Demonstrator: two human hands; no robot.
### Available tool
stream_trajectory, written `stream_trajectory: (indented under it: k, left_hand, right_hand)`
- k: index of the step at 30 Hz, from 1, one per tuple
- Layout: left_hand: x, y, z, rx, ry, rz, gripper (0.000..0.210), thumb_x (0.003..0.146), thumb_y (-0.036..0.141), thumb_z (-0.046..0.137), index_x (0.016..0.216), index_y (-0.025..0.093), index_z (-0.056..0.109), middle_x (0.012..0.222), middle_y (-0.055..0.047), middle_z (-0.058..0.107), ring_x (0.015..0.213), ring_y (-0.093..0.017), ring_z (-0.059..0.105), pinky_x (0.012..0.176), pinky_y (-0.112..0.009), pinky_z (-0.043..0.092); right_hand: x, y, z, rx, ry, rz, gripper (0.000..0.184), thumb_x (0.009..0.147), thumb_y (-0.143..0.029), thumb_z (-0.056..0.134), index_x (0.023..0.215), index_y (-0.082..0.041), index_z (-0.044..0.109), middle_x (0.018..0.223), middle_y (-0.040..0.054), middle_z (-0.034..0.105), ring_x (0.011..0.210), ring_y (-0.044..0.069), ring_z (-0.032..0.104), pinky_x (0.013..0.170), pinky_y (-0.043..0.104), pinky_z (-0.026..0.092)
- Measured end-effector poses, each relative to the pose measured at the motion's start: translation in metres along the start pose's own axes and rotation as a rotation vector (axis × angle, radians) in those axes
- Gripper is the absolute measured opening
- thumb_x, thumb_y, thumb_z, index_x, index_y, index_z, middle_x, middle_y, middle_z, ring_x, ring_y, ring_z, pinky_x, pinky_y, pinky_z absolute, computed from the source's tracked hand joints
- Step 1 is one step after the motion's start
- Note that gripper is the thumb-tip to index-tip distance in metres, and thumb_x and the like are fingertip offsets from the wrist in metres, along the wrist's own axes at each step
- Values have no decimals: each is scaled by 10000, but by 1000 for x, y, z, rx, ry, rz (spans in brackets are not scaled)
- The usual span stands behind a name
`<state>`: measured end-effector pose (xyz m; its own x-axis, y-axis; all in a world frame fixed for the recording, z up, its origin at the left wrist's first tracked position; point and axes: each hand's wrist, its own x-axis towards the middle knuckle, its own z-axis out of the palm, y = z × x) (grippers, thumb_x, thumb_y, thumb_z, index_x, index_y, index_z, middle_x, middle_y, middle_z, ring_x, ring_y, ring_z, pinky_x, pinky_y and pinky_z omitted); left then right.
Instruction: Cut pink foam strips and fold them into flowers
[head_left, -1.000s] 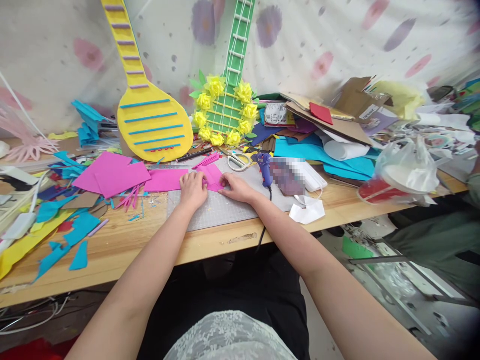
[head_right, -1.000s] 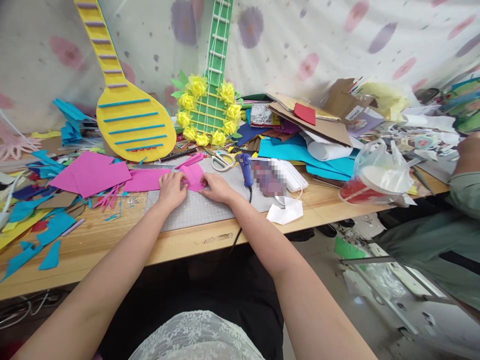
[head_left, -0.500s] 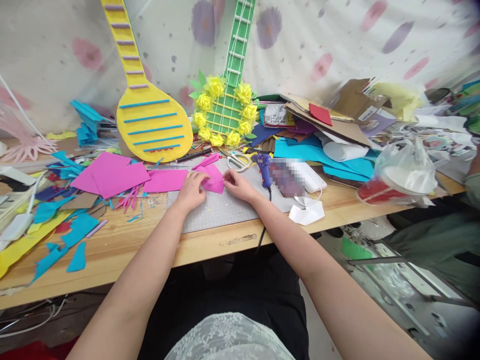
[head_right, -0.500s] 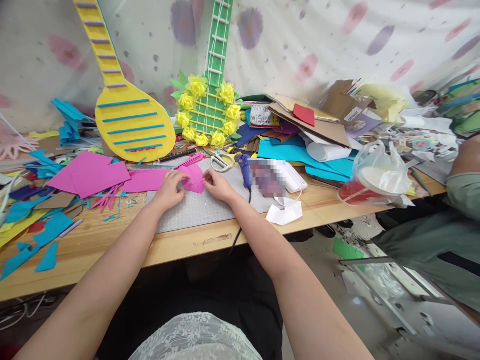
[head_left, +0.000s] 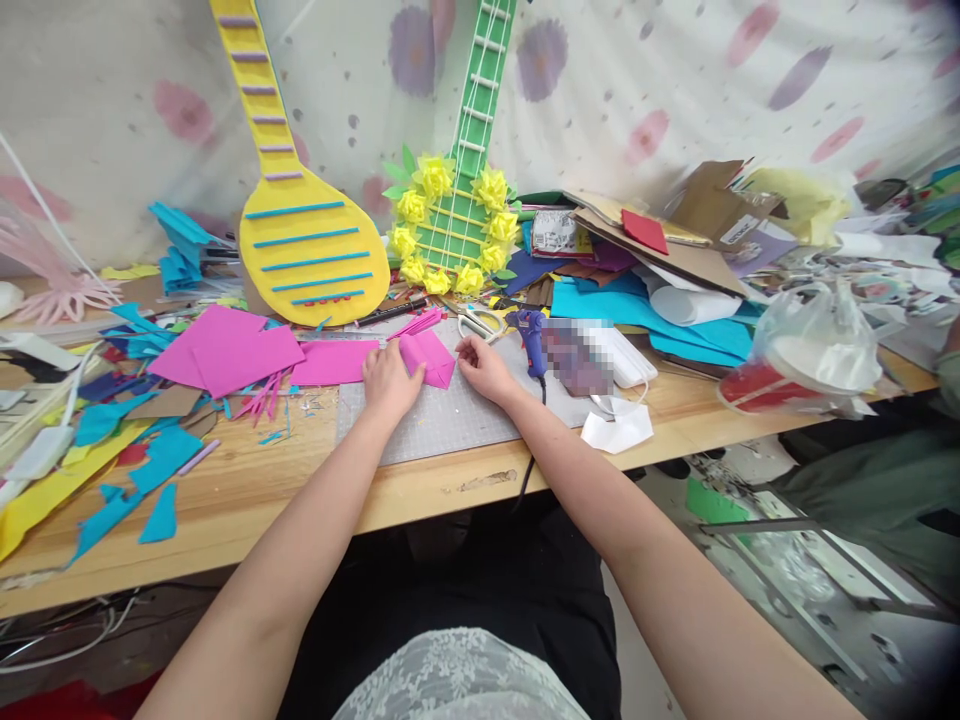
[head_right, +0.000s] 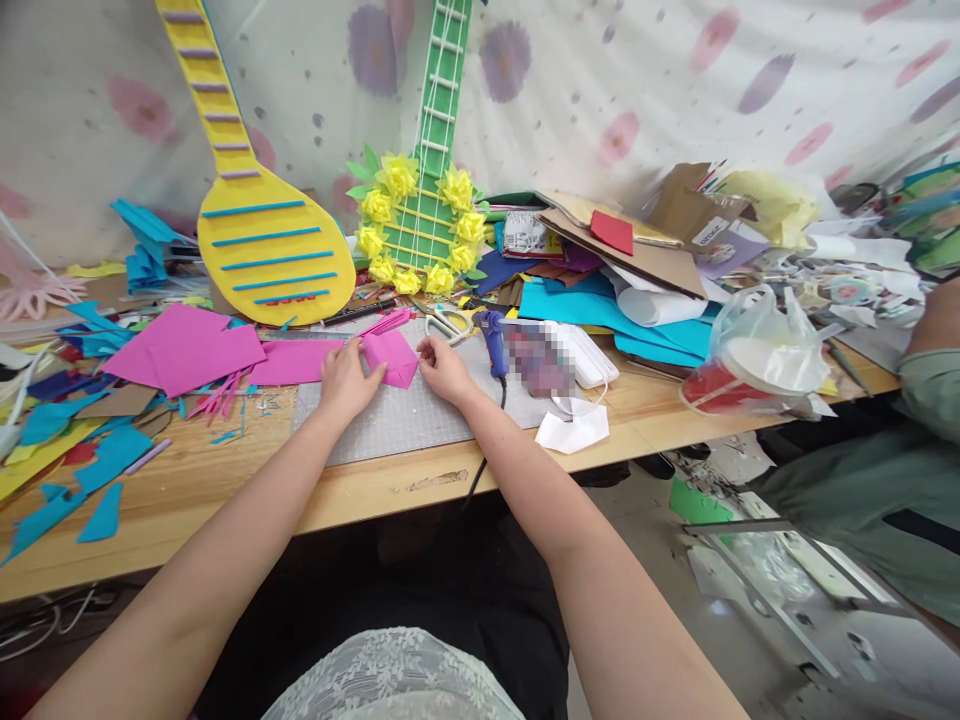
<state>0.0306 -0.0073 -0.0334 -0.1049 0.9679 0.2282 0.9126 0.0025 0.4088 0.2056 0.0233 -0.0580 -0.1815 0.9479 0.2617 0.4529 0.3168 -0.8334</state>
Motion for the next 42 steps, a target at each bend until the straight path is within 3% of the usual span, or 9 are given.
stream_trajectory:
  k: [7,10,14,19,24,30,34,37,42]
  left_hand:
    - [4,12,9,-282,-26,74,498,724,137,563,1189,206,400,1069,-63,606,1039,-208,553,907,-365,423]
    - [6,11,11,-315,-37,104,442,744,151,552,1162,205,419,1054,-65,594,1019,-187,558,880,-333,446]
    - [9,11,9,-148,-57,112,388,795,259,548,1165,180,463,1139,-101,597,1121,-242,519,988,-379,379]
    - [21,19,5,28,-122,48,573,748,268,599,1269,132,405,1266,-177,536,1240,-318,444,1025,-430,324]
    - [36,37,-4,-37,-233,-135,753,609,135,670,1296,159,363,1293,-212,488,1160,-314,531,894,-404,436]
    - [44,38,-2,-127,-311,-186,716,565,132,705,1215,193,412,1151,-156,615,1010,-287,614,770,-378,482]
    - [51,25,8,-419,-284,-200,596,619,152,678,1172,178,457,1103,-115,641,963,-230,629,760,-325,485]
    - [57,20,4,-490,-292,-171,537,651,128,630,1157,179,460,1106,-95,645,959,-196,626,738,-286,486]
    - [74,16,-17,-493,-539,71,551,596,96,607,1129,163,486,1073,-74,650,892,-183,629,687,-257,485]
  right_hand:
    - [-1,-1,-1,-3,1,-3,178,698,-154,444,868,-197,470,780,-7,526,677,110,493,669,262,431]
    - [-1,-1,-1,-3,12,-5,177,702,-156,443,872,-199,474,783,-2,536,684,117,501,676,271,440]
    - [0,0,-2,-37,59,8,195,707,-136,441,885,-196,493,821,20,579,739,136,534,711,293,457]
    - [0,2,-5,-49,85,18,336,694,-79,428,996,-199,511,983,53,630,878,155,576,791,323,472]
    - [0,2,-5,-33,76,35,346,702,-75,418,1015,-187,512,999,64,630,845,144,585,826,332,481]
    - [0,6,-5,-18,118,44,306,710,-97,433,990,-187,520,983,67,626,828,150,584,821,340,486]
    - [0,5,-5,3,127,57,300,712,-101,439,989,-189,513,991,72,621,841,156,585,815,343,486]
    - [1,4,-6,50,150,73,291,722,-122,448,999,-202,494,1009,66,618,855,155,589,805,337,490]
    - [3,5,-6,142,169,94,312,738,-143,441,1042,-208,463,1011,69,622,894,166,596,805,336,487]
